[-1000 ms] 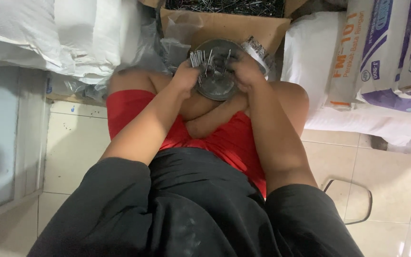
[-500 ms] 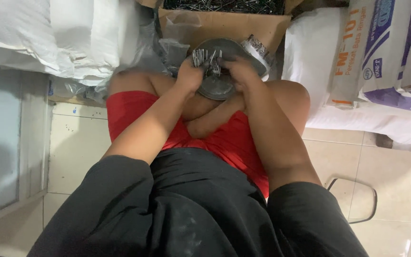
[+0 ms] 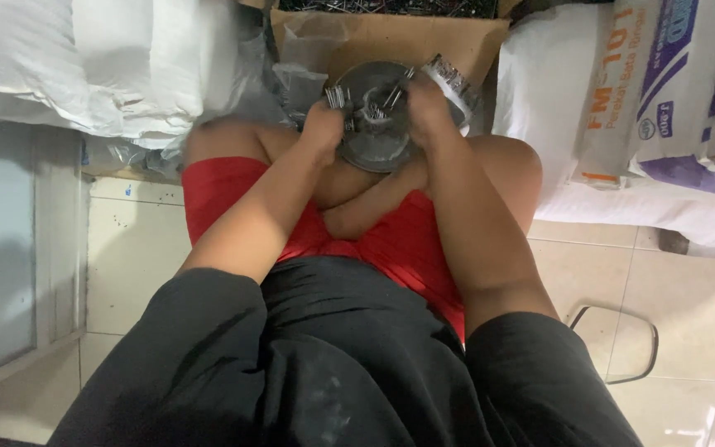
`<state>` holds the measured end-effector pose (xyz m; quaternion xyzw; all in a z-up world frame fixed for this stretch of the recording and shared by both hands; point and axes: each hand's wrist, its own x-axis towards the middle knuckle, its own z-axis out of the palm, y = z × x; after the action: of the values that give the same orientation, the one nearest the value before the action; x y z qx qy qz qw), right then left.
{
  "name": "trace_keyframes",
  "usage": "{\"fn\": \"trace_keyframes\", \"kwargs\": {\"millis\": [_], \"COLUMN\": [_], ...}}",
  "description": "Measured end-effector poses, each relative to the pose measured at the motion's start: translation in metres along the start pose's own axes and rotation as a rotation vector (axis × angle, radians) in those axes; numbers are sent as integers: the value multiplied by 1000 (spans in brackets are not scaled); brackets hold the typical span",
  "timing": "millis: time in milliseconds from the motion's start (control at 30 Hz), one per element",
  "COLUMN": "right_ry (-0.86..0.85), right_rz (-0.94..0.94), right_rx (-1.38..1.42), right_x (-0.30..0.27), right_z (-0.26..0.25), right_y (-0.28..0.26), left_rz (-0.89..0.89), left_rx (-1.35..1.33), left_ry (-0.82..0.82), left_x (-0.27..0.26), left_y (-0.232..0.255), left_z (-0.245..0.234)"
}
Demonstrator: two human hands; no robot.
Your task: Organizing metal nails by picking them from a cardboard box and placing them into a magnetic parts bowl while sitting on the floor.
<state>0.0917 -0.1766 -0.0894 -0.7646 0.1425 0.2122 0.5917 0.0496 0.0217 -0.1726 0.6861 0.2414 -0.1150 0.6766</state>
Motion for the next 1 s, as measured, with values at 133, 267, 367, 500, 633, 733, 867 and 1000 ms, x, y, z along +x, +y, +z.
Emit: {"fn": "trace_keyframes", "kwargs": {"millis": [133, 267, 367, 500, 633, 733, 867, 1000], "right_ry": [12, 83, 107, 185, 8, 10, 154, 223], "right_rz": [-16, 11, 92, 172, 205, 164, -193, -314], "right_rx": [449, 796, 363, -9, -357, -636, -499, -482], "right_x": [34, 16, 35, 52, 115, 118, 155, 145], "right_z": [-15, -17, -21, -12, -5, -1, 7, 33], "right_y": [16, -17, -3, 9, 108, 94, 141, 136], "left_rz": [-152, -151, -118, 298, 571, 438, 392, 374], "left_rx": [-235, -112, 145, 499, 820, 921, 1082, 1097], "left_ry": [18, 88, 81, 144, 256, 124, 26, 53], "left_x": [-17, -24, -19, 77, 109, 90, 100, 115], "left_y": [19, 38, 44, -54, -75, -29, -29, -36], "left_z": [-7, -6, -3, 4, 23, 38, 54, 57]}}
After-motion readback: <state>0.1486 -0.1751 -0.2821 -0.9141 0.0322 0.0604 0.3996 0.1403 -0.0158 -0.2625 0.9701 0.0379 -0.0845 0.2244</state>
